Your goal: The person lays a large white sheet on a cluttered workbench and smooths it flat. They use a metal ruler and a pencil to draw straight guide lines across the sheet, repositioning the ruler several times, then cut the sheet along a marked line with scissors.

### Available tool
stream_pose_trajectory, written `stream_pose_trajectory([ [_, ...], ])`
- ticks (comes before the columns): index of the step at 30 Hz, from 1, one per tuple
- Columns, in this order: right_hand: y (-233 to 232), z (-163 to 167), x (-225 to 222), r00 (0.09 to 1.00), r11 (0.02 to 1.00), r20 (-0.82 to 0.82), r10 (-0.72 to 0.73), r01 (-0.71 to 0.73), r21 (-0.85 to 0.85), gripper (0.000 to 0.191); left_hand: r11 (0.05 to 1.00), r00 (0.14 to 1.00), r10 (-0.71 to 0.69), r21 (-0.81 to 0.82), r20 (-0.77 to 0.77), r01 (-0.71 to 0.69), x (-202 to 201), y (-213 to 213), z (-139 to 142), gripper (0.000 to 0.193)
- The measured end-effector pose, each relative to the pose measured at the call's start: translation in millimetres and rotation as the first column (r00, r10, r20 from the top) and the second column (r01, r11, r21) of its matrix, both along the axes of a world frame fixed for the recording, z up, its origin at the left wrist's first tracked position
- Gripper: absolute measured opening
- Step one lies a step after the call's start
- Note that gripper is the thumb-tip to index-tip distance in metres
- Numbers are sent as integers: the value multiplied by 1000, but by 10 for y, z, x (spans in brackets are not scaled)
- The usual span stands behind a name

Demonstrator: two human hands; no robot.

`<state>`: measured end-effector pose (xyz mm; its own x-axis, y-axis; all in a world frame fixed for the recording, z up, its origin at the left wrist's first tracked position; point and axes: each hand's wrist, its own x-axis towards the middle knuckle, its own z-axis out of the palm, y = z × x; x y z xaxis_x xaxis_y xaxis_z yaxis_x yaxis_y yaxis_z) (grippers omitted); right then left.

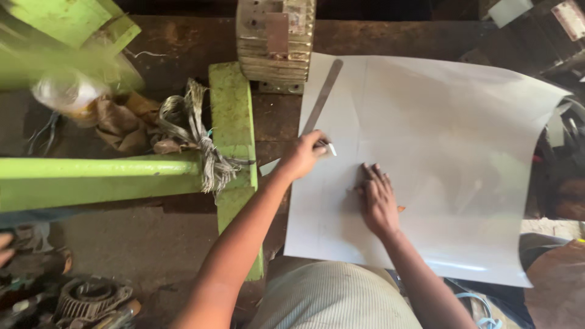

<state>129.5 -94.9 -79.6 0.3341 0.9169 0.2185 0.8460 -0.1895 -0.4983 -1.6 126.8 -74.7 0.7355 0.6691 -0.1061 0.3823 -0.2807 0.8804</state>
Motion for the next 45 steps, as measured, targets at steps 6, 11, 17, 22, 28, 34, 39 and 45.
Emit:
stream_pose_trajectory([
  [6,-115,-29,-115,997,1000,-74,-7,8,7,10,598,982,-37,783,-187,172,566,-335,-202,27],
  [11,-94,-97,20,994,999,-112,15,-11,36,12,656,992,9,750,-123,87,325,-978,-205,37],
  [17,-94,-111,37,997,999,-73,35,-33,25,11,741,989,-56,658,-139,135,16,-1085,-211,41],
  [22,-75,-122,72,997,999,-66,46,-46,-1,9,728,984,12,676,-179,114,122,-906,-270,43],
  [28,-100,-127,87,997,998,-41,60,-61,-19,12,661,959,55,730,-279,174,438,-822,-330,52],
  [34,-86,-106,134,994,995,-48,99,-101,-23,11,588,958,42,783,-283,205,1143,-398,-292,52],
  [39,-87,-114,161,992,996,-90,84,-85,-4,11,613,972,87,781,-220,122,1775,71,-240,57],
  [45,-75,-139,203,990,996,-117,78,-83,-36,11,585,969,147,808,-197,75,2104,306,-219,53],
])
